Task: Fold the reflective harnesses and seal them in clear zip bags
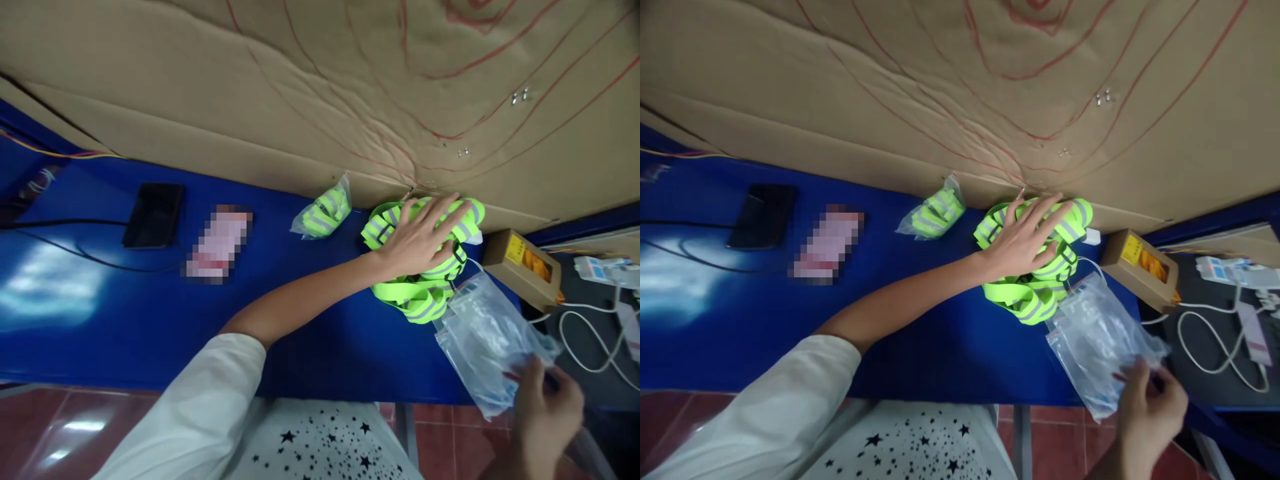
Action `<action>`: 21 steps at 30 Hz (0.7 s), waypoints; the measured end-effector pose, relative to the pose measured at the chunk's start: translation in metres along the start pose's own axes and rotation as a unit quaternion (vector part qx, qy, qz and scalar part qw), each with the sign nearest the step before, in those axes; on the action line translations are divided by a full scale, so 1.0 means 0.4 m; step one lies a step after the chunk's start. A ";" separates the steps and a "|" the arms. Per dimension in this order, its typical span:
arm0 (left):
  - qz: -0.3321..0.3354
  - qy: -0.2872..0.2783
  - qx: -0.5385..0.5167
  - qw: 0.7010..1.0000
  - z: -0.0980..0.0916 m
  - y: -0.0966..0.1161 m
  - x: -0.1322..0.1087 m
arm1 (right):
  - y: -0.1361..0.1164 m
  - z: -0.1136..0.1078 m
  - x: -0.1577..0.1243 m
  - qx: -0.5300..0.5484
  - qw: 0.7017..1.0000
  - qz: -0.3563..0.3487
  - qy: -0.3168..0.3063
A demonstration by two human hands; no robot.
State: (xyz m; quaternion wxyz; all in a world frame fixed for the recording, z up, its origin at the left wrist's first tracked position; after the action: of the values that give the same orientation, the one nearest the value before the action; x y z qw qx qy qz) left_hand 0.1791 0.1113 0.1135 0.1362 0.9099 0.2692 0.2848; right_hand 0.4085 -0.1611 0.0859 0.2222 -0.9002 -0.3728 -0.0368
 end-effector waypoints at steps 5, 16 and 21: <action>0.056 -0.062 0.081 0.993 0.050 0.043 0.050 | 0.013 0.006 -0.089 -0.052 0.992 -0.048 0.108; -0.137 -0.033 0.148 0.979 -0.177 -0.148 -0.180 | -0.081 0.263 -0.078 -0.079 0.982 -0.147 -0.086; -0.341 -0.070 -0.008 0.938 -0.260 -0.295 -0.369 | -0.157 0.163 -0.074 0.011 0.986 -0.155 0.068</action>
State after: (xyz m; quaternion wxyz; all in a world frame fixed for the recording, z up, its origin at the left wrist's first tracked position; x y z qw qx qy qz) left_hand -0.0331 0.1339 0.0839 0.2505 0.7802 0.5507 0.1589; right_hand 0.3375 -0.1135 0.0439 0.2488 -0.8245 -0.4921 -0.1274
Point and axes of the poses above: each hand's wrist, its own x-axis towards the middle knuckle, its own z-axis out of the palm, y = z × x, the point moved 4 cm from there along x, towards the middle knuckle, and after that the axes turned 10 degrees about -y, right-handed, at the moved point
